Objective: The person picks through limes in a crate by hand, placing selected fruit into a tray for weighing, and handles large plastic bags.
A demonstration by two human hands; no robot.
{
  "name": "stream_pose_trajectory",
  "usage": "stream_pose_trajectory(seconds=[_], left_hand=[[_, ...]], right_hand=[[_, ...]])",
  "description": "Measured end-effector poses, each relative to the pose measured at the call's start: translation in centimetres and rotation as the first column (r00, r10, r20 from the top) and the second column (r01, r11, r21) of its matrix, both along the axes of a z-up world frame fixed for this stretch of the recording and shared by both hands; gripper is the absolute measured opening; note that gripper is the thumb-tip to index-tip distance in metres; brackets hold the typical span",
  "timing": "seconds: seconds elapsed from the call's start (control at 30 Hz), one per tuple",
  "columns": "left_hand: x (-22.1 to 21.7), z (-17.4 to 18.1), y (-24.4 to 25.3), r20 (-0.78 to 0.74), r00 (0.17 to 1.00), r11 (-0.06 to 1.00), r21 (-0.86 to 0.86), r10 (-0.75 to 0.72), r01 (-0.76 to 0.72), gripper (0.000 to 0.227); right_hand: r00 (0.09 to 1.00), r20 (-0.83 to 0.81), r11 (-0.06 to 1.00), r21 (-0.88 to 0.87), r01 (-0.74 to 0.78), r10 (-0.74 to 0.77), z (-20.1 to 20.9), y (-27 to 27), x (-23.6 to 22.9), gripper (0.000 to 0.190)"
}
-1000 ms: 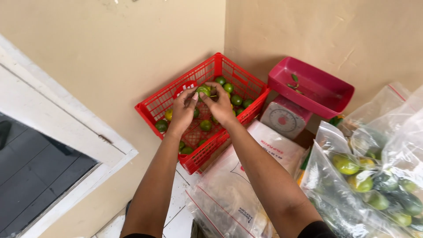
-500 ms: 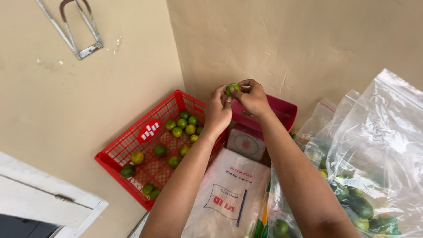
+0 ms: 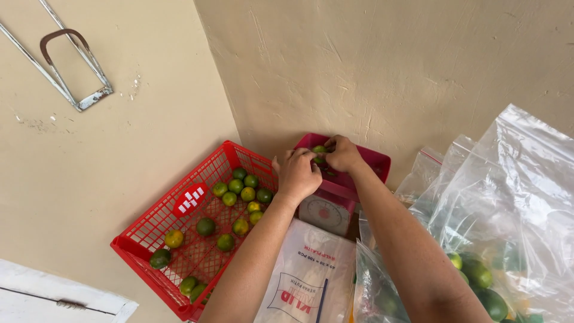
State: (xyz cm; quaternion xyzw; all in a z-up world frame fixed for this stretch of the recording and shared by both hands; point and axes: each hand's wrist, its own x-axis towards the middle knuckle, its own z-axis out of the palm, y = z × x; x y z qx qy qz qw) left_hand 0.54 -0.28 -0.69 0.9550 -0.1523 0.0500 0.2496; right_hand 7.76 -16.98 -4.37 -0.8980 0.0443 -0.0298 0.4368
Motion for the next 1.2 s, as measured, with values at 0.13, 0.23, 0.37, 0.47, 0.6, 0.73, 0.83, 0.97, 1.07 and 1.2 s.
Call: stream_pose_trajectory(seconds=[0.13, 0.23, 0.37, 0.47, 0.6, 0.73, 0.83, 0.97, 1.07, 1.2], left_hand=[[0.1, -0.1, -0.2, -0.049, 0.999, 1.000, -0.001, -0.024, 0.024, 0.045], [0.5, -1.0, -0.5, -0.075, 0.997, 1.000, 0.016, 0.008, -0.007, 0.045], [0.4, -1.0, -0.5, -0.043, 0.999, 1.000, 0.019, -0.002, 0.003, 0.045], [0.7, -1.7, -0.5, 0.001, 1.000, 1.000, 0.020, -0.013, 0.013, 0.044], [0.4, -2.1, -0.4, 0.074, 0.997, 0.999, 0.031, -0.014, 0.012, 0.043], [-0.8, -0.9, 0.2, 0.040, 0.998, 0.999, -0.027, -0.045, 0.046, 0.044], [-3.2, 1.7, 1.3, 0.027, 0.997, 0.990, -0.117, -0.077, 0.080, 0.049], [-3.9, 1.1, 4.1, 0.061, 0.998, 0.982, -0.183, -0.034, 0.045, 0.046], [-3.4, -1.0, 8.0, 0.124, 0.991, 0.982, -0.190, 0.039, -0.015, 0.042], [-5.5, -2.0, 14.5, 0.108, 0.977, 0.961, -0.230, 0.185, -0.156, 0.038]], right_hand=[[1.000, -0.008, 0.998, -0.069, -0.008, 0.008, -0.3, 0.3, 0.4, 0.039], [1.000, 0.003, 0.997, -0.083, -0.008, 0.009, 0.7, 0.7, -0.5, 0.039], [0.999, 0.034, 0.990, -0.142, 0.004, 0.000, 0.0, 0.3, 0.4, 0.036], [0.999, 0.049, 0.988, -0.153, 0.009, -0.002, -0.7, -0.3, 0.9, 0.035], [0.998, 0.060, 0.985, -0.172, 0.003, 0.007, -1.3, -0.6, 1.1, 0.032], [0.999, 0.048, 0.980, -0.198, -0.009, 0.019, -0.4, -0.3, -0.3, 0.034], [0.997, 0.072, 0.978, -0.206, -0.006, 0.022, 1.0, 0.3, -1.6, 0.037], [0.989, 0.142, 0.957, -0.291, 0.007, 0.036, 3.0, 1.8, -3.4, 0.040], [0.973, 0.226, 0.943, -0.332, 0.029, 0.050, 4.8, 4.3, -5.2, 0.036], [0.929, 0.357, 0.939, -0.342, 0.029, 0.101, 6.6, 8.6, -7.3, 0.029]])
